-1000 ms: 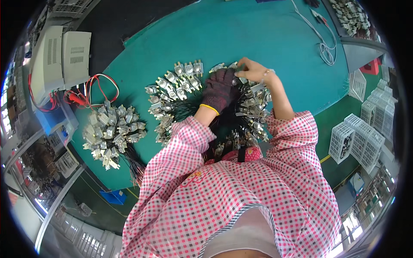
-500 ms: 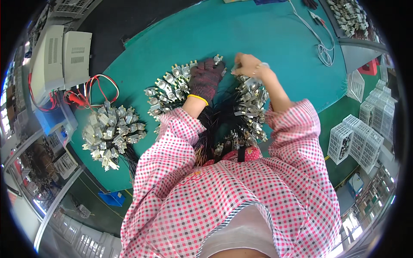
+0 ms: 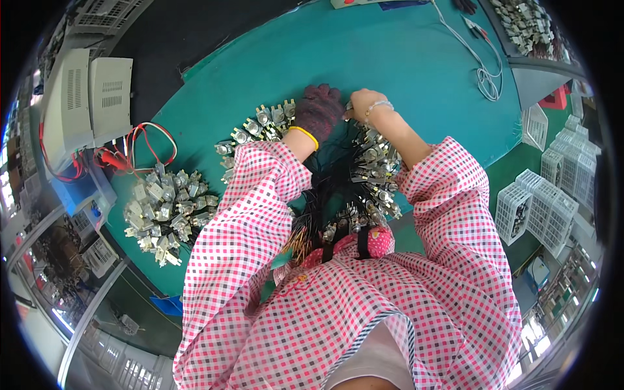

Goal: Assembling and testing circular wiring harnesses or light assemblies at a factory workbench.

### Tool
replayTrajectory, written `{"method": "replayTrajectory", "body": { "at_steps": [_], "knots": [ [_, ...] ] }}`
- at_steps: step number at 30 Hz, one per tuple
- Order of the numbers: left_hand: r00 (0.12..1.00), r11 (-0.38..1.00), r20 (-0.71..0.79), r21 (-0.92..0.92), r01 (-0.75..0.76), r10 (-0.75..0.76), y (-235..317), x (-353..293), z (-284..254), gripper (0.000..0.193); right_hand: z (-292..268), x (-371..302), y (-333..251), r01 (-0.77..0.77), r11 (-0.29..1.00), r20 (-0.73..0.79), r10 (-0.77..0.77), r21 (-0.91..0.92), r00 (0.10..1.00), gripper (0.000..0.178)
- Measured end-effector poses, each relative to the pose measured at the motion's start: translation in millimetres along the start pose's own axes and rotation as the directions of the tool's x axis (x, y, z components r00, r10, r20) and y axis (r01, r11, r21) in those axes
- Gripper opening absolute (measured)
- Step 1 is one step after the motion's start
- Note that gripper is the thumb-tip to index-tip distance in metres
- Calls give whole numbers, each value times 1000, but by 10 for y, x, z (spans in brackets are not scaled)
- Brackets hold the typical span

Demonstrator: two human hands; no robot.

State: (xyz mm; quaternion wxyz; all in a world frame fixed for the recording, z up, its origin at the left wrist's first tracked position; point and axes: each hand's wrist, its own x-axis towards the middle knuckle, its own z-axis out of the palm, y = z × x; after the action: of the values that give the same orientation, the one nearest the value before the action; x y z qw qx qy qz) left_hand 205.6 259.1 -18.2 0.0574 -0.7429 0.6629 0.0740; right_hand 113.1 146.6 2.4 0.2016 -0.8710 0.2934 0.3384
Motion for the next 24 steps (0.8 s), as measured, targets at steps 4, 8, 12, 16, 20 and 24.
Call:
{"method": "replayTrajectory", "body": {
  "at_steps": [4,8,12,16,20,24],
  "knots": [
    [997,981,-63,-191,-43,32,-70,-31,69,27,-60,35,31,8,1000,26,-8,18,1000,47],
    [999,987,38,-160,-14,21,17,-8,-78,25,19,17,56,-22,1000,42,23,-19,999,47],
    [999,997,32,-70,33,-31,92,48,147,23,39,91,-25,33,993,19,-31,-114,999,45],
    [970,958,-106,-212,194,-220,269,-151,276,26,-40,91,-63,-11,986,64,22,-166,998,39],
    [943,937,-211,-292,192,-259,469,-326,50,38,114,161,85,13,983,-17,-16,-183,1000,32],
    [864,932,-387,-289,219,-323,599,-295,148,38,160,4,161,-23,996,-112,33,92,993,39]
  ]
}}
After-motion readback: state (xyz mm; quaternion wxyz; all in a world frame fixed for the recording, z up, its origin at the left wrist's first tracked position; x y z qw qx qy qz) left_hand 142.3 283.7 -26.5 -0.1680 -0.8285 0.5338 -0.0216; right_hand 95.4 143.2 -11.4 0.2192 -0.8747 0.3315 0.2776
